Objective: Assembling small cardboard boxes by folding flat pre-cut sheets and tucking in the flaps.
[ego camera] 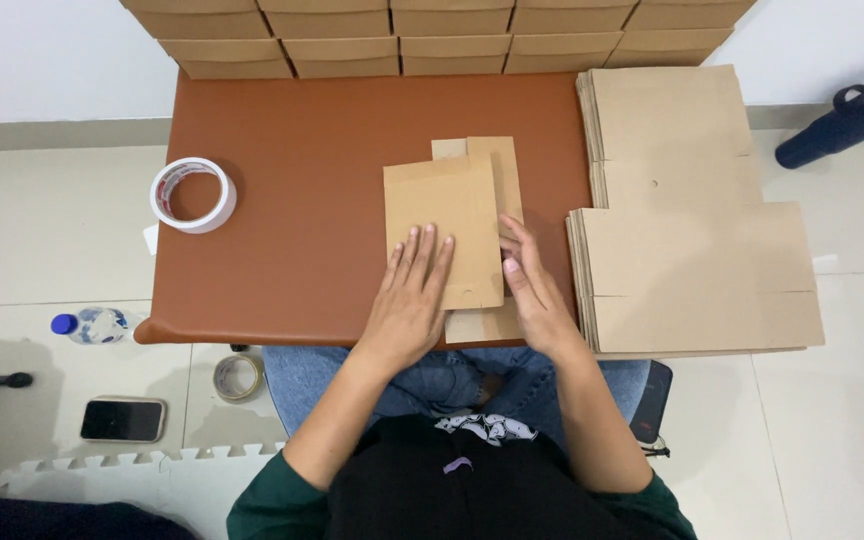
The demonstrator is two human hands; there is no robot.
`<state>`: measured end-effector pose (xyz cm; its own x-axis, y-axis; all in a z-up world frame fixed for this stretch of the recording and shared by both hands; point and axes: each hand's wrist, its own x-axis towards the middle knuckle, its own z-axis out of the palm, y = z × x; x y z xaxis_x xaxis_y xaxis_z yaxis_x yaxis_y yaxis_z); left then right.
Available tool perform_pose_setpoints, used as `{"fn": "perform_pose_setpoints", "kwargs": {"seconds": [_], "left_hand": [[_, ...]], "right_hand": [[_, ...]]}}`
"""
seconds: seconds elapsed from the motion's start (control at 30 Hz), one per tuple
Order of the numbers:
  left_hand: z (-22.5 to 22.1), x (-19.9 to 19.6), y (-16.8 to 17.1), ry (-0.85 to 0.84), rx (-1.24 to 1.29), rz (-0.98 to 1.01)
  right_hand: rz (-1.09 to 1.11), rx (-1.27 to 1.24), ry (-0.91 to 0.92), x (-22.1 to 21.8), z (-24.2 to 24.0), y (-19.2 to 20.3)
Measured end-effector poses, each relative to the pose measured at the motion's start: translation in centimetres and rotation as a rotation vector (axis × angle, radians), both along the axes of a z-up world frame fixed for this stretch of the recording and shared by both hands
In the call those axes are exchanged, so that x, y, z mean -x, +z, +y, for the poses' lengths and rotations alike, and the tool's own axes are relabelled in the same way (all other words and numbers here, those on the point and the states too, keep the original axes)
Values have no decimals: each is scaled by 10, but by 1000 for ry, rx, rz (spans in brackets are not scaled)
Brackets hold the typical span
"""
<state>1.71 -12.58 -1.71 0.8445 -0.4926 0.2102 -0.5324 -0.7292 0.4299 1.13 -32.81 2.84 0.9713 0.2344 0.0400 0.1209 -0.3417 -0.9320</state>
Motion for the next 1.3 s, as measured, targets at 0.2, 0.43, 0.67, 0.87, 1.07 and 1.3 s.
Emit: {"fn": "perform_pose_setpoints", "kwargs": {"seconds": [0.2, 0.43, 0.67, 0.87, 1.07, 1.3], "left_hand": [[11, -1, 8, -96, -108, 198], [6, -62, 10, -29, -178, 300], [-5, -127, -1, 78, -246, 277], [-10, -92, 15, 15, -311, 198], [-20, -21, 18, -85, -325, 199], [-32, 0, -4, 41, -73, 41]], "right_hand": [[-162, 356, -80, -4, 8, -26], [-230, 484, -74, 1, 13, -35], [-288, 399, -111, 0, 10, -48], [-160, 15, -189, 2, 2, -45], [-118, -145, -217, 0, -3, -53], [-184, -231, -268, 0, -5, -63]]}}
